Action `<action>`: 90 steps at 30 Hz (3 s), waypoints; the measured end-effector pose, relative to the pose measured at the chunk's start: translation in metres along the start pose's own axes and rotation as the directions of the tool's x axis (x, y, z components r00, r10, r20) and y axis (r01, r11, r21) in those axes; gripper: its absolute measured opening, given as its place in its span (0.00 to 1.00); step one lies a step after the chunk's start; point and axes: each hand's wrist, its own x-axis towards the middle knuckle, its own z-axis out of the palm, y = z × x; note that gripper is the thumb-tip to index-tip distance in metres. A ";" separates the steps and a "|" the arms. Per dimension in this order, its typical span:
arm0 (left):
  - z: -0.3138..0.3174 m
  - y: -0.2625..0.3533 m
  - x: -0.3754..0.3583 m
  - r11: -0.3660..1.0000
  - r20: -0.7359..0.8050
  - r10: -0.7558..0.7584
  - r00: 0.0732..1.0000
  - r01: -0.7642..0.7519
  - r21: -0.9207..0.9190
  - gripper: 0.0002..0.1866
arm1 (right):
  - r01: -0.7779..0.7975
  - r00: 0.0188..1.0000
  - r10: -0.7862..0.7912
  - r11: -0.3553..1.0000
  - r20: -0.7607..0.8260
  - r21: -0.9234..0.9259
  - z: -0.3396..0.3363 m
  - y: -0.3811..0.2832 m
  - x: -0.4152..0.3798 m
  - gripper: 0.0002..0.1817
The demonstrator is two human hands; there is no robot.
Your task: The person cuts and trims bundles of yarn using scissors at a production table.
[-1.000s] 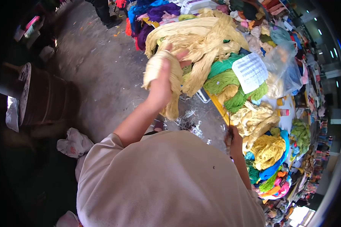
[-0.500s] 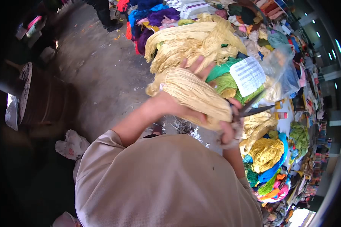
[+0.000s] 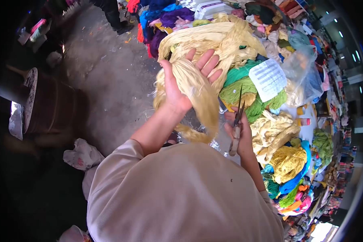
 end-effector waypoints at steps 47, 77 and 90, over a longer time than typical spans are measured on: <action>-0.018 0.013 -0.002 0.893 -0.206 0.201 0.957 -0.093 0.439 0.38 | -0.445 0.868 0.495 0.807 0.035 -0.388 -0.103 0.084 -0.079 0.15; 0.010 0.027 -0.009 0.988 0.183 -0.044 0.982 0.070 -0.138 0.58 | -0.522 0.838 0.442 0.821 0.320 0.233 -0.010 -0.061 0.020 0.26; -0.003 0.026 -0.020 0.973 0.167 -0.136 0.976 0.163 -0.161 0.58 | -0.637 0.716 0.530 0.762 0.454 0.114 0.016 -0.064 0.016 0.25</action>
